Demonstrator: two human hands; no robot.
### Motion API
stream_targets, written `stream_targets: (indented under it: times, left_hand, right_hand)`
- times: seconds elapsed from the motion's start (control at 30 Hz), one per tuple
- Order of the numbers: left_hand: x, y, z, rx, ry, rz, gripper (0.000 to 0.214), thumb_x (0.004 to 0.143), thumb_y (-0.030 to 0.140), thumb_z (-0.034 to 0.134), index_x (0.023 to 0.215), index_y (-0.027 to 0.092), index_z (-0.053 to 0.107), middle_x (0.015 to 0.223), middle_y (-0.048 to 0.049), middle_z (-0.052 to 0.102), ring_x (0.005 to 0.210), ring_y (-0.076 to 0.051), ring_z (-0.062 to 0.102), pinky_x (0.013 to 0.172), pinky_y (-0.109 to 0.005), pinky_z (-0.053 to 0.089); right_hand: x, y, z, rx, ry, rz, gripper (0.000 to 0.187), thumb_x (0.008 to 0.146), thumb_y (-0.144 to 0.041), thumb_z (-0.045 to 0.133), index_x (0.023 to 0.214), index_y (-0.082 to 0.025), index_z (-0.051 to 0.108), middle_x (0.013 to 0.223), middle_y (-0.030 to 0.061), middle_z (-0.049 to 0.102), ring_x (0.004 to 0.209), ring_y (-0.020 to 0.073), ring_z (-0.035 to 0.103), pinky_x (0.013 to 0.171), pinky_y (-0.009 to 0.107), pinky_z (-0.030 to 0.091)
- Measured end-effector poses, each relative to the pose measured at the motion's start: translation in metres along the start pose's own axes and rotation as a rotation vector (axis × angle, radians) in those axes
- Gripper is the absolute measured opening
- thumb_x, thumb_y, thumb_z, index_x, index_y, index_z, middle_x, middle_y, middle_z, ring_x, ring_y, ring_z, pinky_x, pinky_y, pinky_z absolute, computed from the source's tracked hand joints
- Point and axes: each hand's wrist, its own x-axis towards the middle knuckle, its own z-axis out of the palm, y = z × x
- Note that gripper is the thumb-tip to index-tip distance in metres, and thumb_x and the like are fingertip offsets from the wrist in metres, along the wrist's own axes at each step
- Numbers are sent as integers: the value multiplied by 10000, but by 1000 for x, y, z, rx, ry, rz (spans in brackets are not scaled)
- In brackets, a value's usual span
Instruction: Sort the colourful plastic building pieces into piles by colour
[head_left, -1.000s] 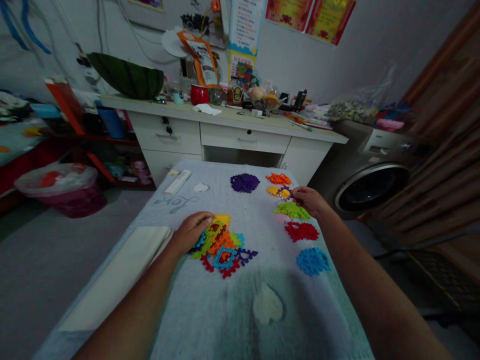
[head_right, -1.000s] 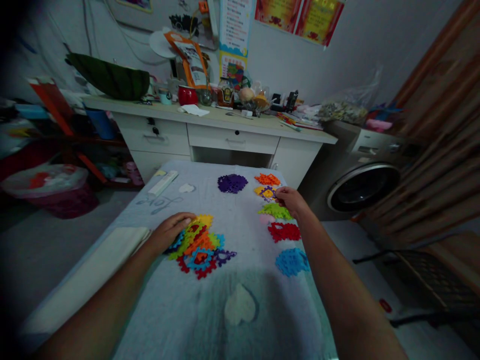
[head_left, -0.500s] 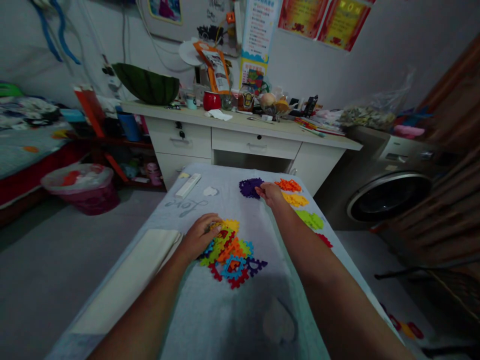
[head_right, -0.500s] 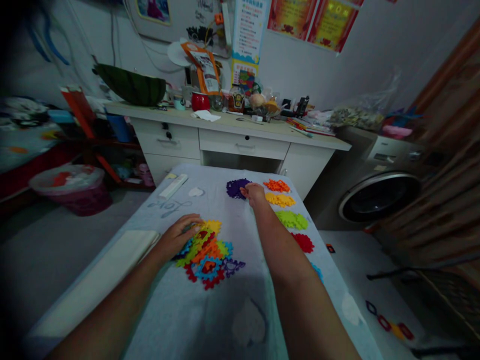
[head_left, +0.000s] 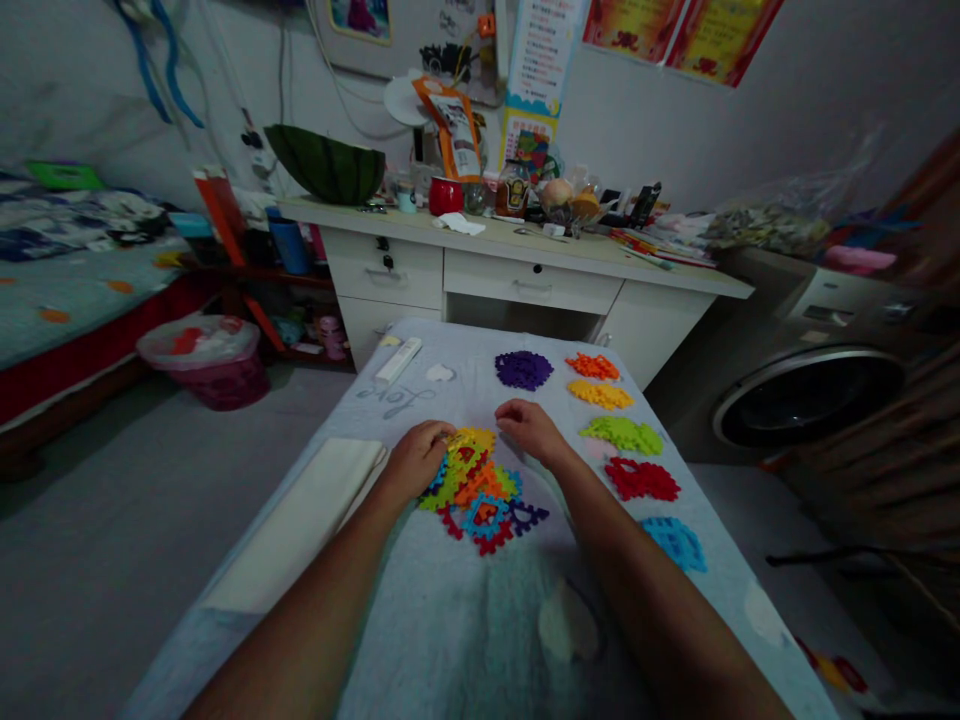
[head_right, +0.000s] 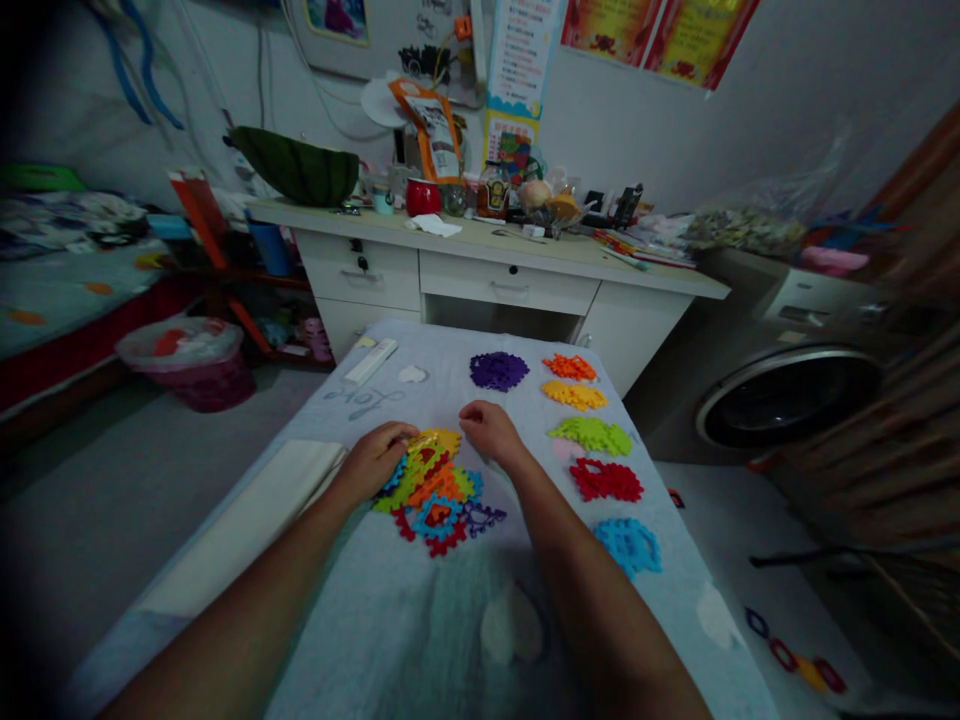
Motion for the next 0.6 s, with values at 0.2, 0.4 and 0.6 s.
stream_targets:
  times: [0.2, 0.4, 0.6]
  left_hand:
    - [-4, 5, 0, -47, -49, -4, 288, 829, 305, 466, 997, 199, 675, 1029, -48, 708, 976, -210, 648, 920, -352, 491]
    - [-4, 7, 0, -109, -84, -7, 291, 825, 338, 508, 1015, 192, 672, 1026, -54, 707, 957, -208, 657, 904, -354, 503]
    - [-2, 5, 1, -75, -101, 77, 263, 834, 326, 501, 972, 206, 690, 1043, -58, 699, 1021, -219, 643, 949, -375, 489]
  right_hand:
    - [-14, 3, 21, -372, 9, -62, 251, 681, -93, 624, 913, -172, 679, 830, 16, 662, 754, 138, 562, 725, 260, 427]
    - [-15, 6, 11, 4, -52, 81, 240, 676, -146, 599, 908, -165, 658, 657, -51, 561, 558, 94, 476, 532, 214, 353]
    - [-12, 7, -16, -165, 230, -48, 124, 715, -147, 560, 824, -179, 608, 683, -26, 522, 638, 126, 481, 593, 230, 370]
